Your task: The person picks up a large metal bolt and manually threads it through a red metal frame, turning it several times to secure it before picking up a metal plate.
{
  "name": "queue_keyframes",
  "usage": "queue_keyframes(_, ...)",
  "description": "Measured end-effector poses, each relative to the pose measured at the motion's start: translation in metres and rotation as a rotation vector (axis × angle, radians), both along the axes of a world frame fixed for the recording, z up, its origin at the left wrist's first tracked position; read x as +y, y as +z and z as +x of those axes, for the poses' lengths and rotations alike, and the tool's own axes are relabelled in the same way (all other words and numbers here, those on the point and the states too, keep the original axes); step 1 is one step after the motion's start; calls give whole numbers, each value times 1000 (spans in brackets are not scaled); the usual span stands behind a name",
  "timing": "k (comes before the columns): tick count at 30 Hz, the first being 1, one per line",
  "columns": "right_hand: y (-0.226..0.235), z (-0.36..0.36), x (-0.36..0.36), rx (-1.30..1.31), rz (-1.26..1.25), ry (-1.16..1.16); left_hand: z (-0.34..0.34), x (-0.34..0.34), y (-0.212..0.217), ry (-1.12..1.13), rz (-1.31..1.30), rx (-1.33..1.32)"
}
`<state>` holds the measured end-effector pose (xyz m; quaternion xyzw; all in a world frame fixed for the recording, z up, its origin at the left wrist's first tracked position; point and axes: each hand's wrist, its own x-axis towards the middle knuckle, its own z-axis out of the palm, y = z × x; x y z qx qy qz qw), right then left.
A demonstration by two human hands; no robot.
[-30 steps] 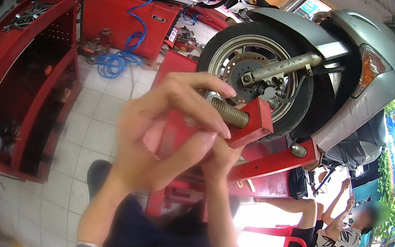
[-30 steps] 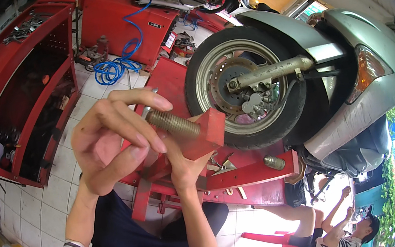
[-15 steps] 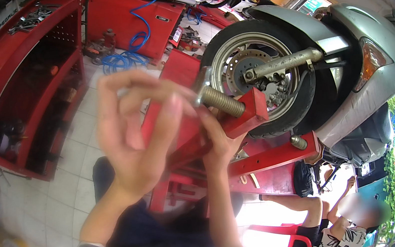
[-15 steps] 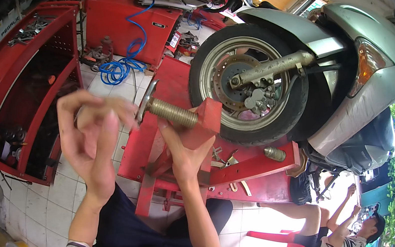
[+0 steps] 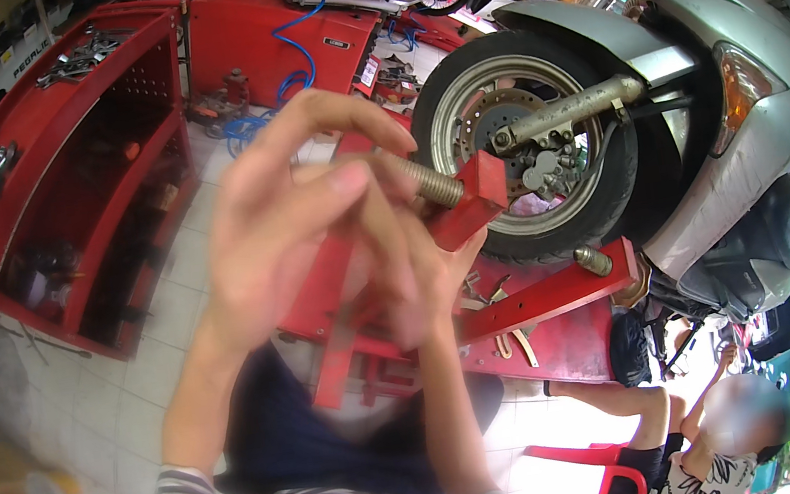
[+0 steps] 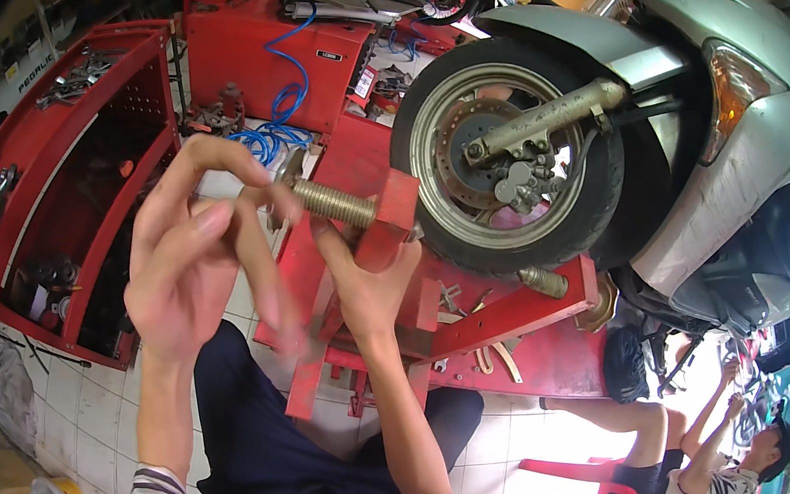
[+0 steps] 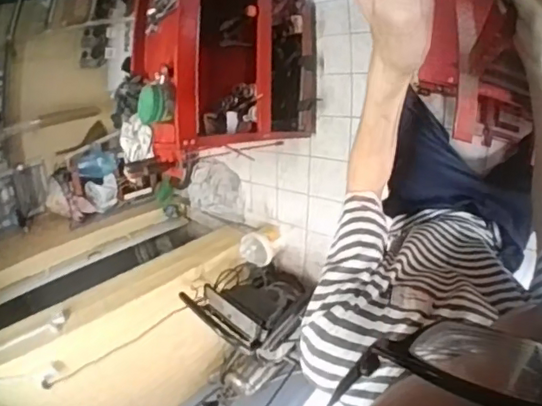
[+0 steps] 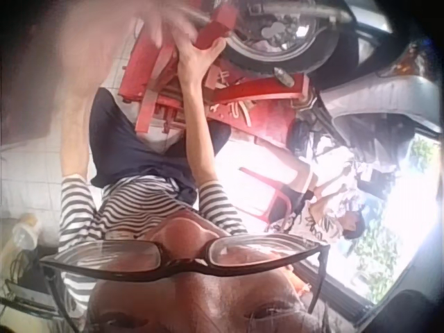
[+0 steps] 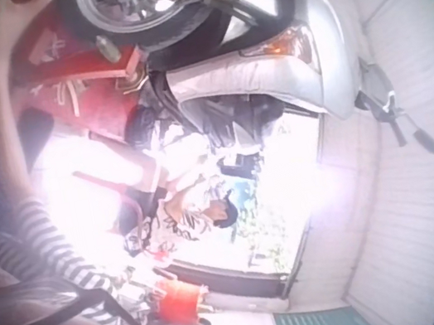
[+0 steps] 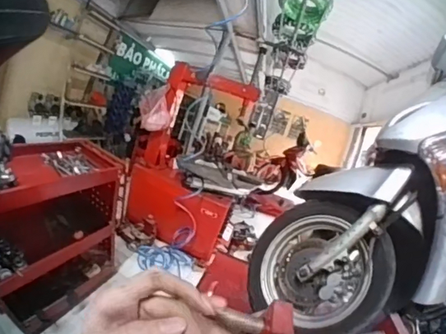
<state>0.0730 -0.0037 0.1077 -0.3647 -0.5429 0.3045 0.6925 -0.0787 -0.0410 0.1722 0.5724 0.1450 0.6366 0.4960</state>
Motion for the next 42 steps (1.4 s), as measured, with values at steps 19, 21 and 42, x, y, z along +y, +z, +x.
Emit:
queue_keyframes(19, -2, 8, 9, -56, 132, 104, 18, 16, 0, 412, 264, 290)
queue_keyframes(21, -3, 6, 9, -47, 125, 108, 25, 7, -4, 463, 159, 106)
queue_keyframes(42, -1, 8, 7, -66, 137, 112, 16, 20, -10, 422, 361, 322)
